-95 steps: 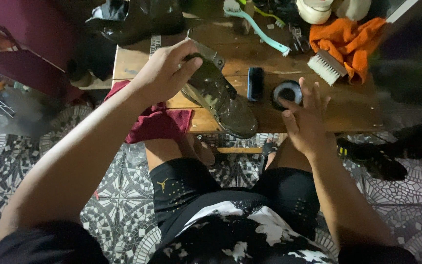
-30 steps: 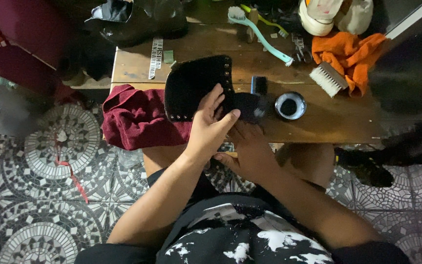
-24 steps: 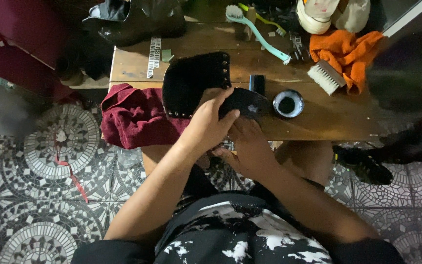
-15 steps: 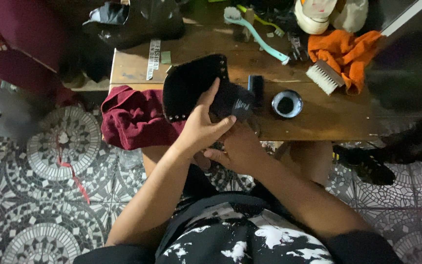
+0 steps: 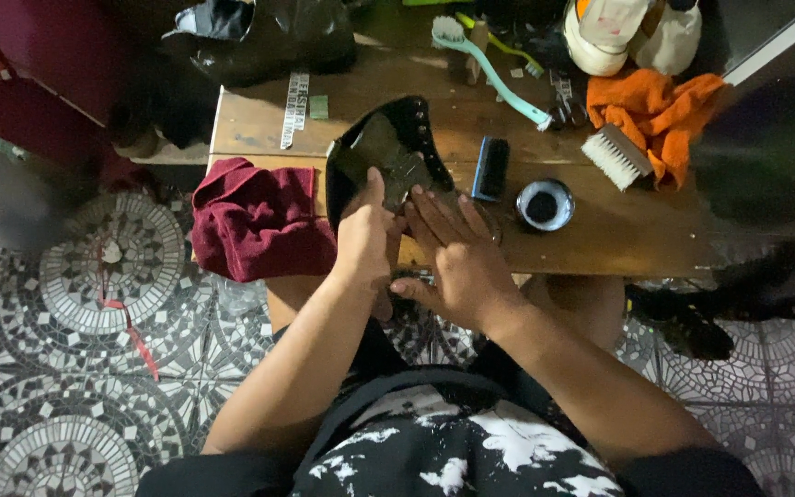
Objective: Cleaning and polishing a green boot at a workbench using a cleaning agent and a cloth.
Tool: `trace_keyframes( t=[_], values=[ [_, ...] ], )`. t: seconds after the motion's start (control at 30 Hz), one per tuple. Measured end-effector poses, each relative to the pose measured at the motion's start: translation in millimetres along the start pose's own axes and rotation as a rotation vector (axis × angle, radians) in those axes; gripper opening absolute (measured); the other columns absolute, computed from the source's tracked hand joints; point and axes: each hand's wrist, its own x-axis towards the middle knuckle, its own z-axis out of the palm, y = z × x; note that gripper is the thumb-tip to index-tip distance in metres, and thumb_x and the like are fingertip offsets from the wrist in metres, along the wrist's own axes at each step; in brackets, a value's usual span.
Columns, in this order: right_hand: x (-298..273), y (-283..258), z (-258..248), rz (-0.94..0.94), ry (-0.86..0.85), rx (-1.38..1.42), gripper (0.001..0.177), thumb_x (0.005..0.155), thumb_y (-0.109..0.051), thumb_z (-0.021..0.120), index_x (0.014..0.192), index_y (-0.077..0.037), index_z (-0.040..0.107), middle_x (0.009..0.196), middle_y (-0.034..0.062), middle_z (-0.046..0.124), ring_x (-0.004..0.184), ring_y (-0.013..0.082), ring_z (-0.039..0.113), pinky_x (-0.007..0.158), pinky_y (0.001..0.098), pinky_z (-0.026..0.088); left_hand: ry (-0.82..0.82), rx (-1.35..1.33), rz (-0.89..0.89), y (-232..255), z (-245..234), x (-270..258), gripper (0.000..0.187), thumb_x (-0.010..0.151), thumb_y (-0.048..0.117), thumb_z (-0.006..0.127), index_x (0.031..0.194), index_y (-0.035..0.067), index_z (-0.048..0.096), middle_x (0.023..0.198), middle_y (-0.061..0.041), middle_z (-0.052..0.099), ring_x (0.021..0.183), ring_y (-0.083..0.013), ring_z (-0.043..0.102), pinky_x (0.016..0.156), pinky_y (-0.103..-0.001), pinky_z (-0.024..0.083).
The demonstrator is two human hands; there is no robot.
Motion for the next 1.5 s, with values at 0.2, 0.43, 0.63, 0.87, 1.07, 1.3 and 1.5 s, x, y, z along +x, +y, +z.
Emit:
trace_keyframes(
  t=[0.2,0.43,0.63,0.87,1.07,1.3,1.5],
  values=[
    [30,0,-5,0.029,0.019,0.148,0.132,0.100,-0.093,0.058,0.182,0.005,0.022,0.191,0.0298,0.016,0.176,0.0438,0.023,0.143,0.0590,0.012,-0.099,-0.296,-0.181,-45,-28,55,0.073,0.104,0.064,0.074,0.127,-0.005,0.073,0.105,-0.021,0.079,0.096,-0.0324,0.083,0.089,-0.054,0.065],
    [13,-13,0,-0.064,0.017,0.153,0.134,0.092,-0.099,0.049,0.177,0.003,0.033,0.190,0.0287,0.021,0.175,0.0449,0.023,0.142,0.0626,0.015,-0.369,-0.610,-0.115,-35,-30,43,0.066,0.115,0.050,0.066,0.159,0.000,0.059,0.150,-0.027,0.069,0.139,-0.0370,0.070,0.122,-0.055,0.054],
    [-20,2,-19,-0.071,-0.023,0.199,0.114,0.097,-0.100,0.030,0.160,-0.010,0.058,0.180,0.0123,0.046,0.171,0.0297,0.036,0.143,0.0570,0.012,-0.142,-0.423,-0.177,-44,-23,39,0.061,0.107,0.056,0.077,0.067,0.015,0.057,0.064,-0.002,0.052,0.066,-0.0190,0.059,0.078,-0.035,0.050],
    [-87,84,0,0.245,0.290,0.150,0.066,0.103,-0.063,0.073,0.159,-0.029,0.070,0.161,0.0099,0.064,0.151,0.0422,0.059,0.129,0.0650,0.040,-0.264,-0.574,-0.079,-59,-29,58,0.058,0.113,0.043,0.075,0.065,0.020,0.052,0.056,0.005,0.041,0.057,-0.0137,0.042,0.088,-0.034,0.053],
    [-105,122,17,0.503,0.184,0.086,0.074,0.111,-0.062,0.070,0.164,-0.010,0.065,0.190,0.0312,0.019,0.172,0.0660,0.017,0.128,0.0909,0.011,-0.375,-0.623,-0.071,-54,-32,57,0.059,0.112,0.046,0.074,0.064,0.019,0.055,0.061,0.005,0.030,0.061,-0.0119,0.041,0.122,-0.043,0.050],
    [-90,115,20,0.451,0.163,0.148,0.070,0.112,-0.058,0.069,0.163,-0.011,0.070,0.194,0.0296,0.014,0.173,0.0655,0.011,0.130,0.0892,0.007,-0.338,-0.660,-0.084,-53,-41,62,0.046,0.109,0.038,0.079,0.072,0.017,0.060,0.065,0.005,0.036,0.067,-0.0147,0.049,0.114,-0.044,0.054],
    [-107,134,31,0.340,0.221,0.284,0.058,0.119,-0.066,0.046,0.156,-0.028,0.070,0.196,0.0222,0.009,0.175,0.0634,0.005,0.129,0.0913,0.004,-0.325,-0.697,-0.137,-43,-30,53,0.032,0.105,0.030,0.084,0.082,0.015,0.067,0.071,0.004,0.042,0.075,-0.0180,0.058,0.104,-0.045,0.059]
  ],
)
